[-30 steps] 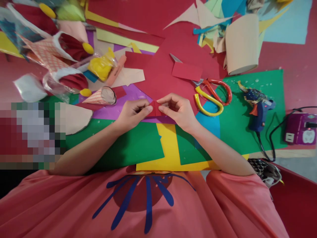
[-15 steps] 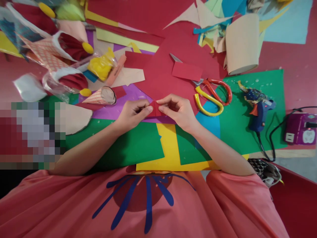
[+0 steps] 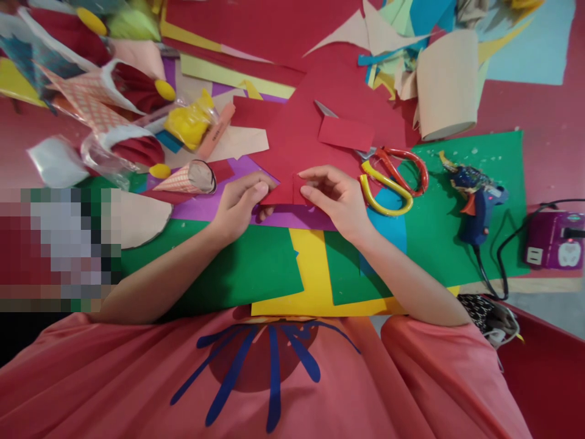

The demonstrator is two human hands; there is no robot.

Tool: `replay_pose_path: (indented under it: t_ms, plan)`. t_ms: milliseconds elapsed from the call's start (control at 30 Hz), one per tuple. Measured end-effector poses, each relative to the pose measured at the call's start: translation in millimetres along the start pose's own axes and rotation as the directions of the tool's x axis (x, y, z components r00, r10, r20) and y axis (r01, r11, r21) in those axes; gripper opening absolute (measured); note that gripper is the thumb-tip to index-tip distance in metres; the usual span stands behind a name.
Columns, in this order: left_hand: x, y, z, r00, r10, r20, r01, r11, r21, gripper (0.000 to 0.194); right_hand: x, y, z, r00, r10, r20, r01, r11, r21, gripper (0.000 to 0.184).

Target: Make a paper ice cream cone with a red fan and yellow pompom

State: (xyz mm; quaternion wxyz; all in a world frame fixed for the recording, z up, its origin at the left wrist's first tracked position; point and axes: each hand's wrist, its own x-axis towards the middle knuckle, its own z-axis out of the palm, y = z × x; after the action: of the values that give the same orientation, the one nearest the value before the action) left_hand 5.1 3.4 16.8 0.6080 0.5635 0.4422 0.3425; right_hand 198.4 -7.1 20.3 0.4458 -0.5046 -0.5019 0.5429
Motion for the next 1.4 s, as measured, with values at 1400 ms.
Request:
replay_pose_path:
  t_ms: [1400]
  plan:
    - [-0.2, -7.5, 0.7, 0.983, 0.172, 0.069, -0.183, 0.955, 0.233, 0.009, -9.7, 4.2, 9.2, 0.993, 0.0, 0.115, 0.01, 0.996, -0.085, 0.014]
